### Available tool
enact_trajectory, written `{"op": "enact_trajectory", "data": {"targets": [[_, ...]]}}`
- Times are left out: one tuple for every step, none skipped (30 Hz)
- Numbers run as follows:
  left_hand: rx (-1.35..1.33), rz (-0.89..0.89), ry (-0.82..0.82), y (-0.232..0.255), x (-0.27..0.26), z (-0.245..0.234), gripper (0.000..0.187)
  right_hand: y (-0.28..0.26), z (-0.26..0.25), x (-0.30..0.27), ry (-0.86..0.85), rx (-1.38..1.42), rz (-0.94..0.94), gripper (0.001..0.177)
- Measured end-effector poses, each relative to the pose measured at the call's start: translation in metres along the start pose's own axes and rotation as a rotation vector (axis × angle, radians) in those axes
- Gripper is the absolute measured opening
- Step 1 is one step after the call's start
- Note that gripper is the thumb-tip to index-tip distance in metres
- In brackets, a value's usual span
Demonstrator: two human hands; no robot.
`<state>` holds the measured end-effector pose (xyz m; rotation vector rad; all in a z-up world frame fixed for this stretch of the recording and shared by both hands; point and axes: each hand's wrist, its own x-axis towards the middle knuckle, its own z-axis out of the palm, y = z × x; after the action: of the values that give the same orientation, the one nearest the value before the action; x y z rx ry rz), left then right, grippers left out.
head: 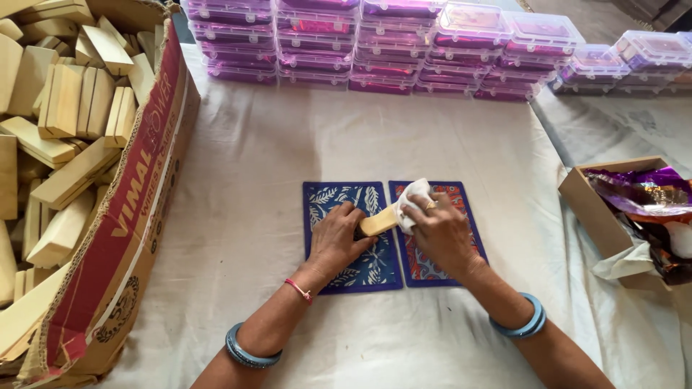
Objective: The person sits at a table and wipes small wooden blocks with a white cloth. They pick up blocks from a cardboard box, clean them thoroughly, and place them on patterned mats on the table.
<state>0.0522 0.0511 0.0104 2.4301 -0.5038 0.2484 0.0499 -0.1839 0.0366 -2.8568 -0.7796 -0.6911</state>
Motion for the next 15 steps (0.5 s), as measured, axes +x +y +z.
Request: {"op": "enact_trajectory", "data": {"targets": [[0.000, 0.000, 0.001, 0.000, 0.000, 0.000, 0.045, -0.008, 0.000, -0.001, 0.001, -0.001, -0.001, 0.036], [0.001, 0.000, -0.005, -0.001, 0.000, 0.000, 0.044, -0.016, 0.000, -0.002, 0.029, -0.059, -0.057, 0.039], [0.001, 0.000, -0.016, -0.001, -0.001, 0.001, 0.043, -0.024, 0.001, -0.004, 0.055, -0.115, -0.110, 0.042], [0.000, 0.000, -0.018, -0.003, -0.001, 0.003, 0.043, -0.030, -0.001, -0.004, 0.054, -0.115, -0.108, 0.042], [0.014, 0.016, -0.009, -0.004, -0.001, 0.004, 0.039, -0.036, -0.003, -0.003, 0.087, -0.063, -0.198, 0.045], [0.028, 0.032, 0.001, -0.005, -0.001, 0.006, 0.037, -0.042, -0.005, -0.003, 0.120, -0.010, -0.288, 0.048], [0.030, 0.034, -0.003, -0.003, -0.002, 0.005, 0.037, -0.039, -0.006, -0.001, 0.121, -0.009, -0.283, 0.048], [0.050, 0.013, -0.024, -0.001, -0.002, 0.003, 0.036, -0.036, -0.007, 0.001, 0.102, 0.044, -0.296, 0.046], [0.070, -0.006, -0.043, 0.001, -0.002, 0.002, 0.036, -0.033, -0.008, 0.003, 0.085, 0.095, -0.310, 0.044], [0.071, -0.001, -0.045, 0.002, -0.003, 0.002, 0.036, -0.022, -0.002, 0.001, 0.087, 0.093, -0.306, 0.044], [0.051, 0.088, 0.050, 0.003, -0.004, 0.001, 0.040, -0.010, 0.003, -0.001, 0.064, 0.084, -0.194, 0.043], [0.031, 0.178, 0.145, 0.004, -0.005, 0.000, 0.044, 0.001, 0.008, -0.003, 0.041, 0.075, -0.083, 0.042], [0.033, 0.178, 0.148, 0.007, -0.004, -0.002, 0.044, 0.012, 0.016, -0.005, 0.044, 0.074, -0.086, 0.042], [-0.038, 0.146, 0.124, 0.009, -0.003, -0.005, 0.043, 0.022, 0.023, -0.008, 0.093, 0.118, 0.019, 0.041], [-0.110, 0.113, 0.100, 0.011, -0.003, -0.007, 0.043, 0.033, 0.031, -0.011, 0.141, 0.163, 0.124, 0.041]]}}
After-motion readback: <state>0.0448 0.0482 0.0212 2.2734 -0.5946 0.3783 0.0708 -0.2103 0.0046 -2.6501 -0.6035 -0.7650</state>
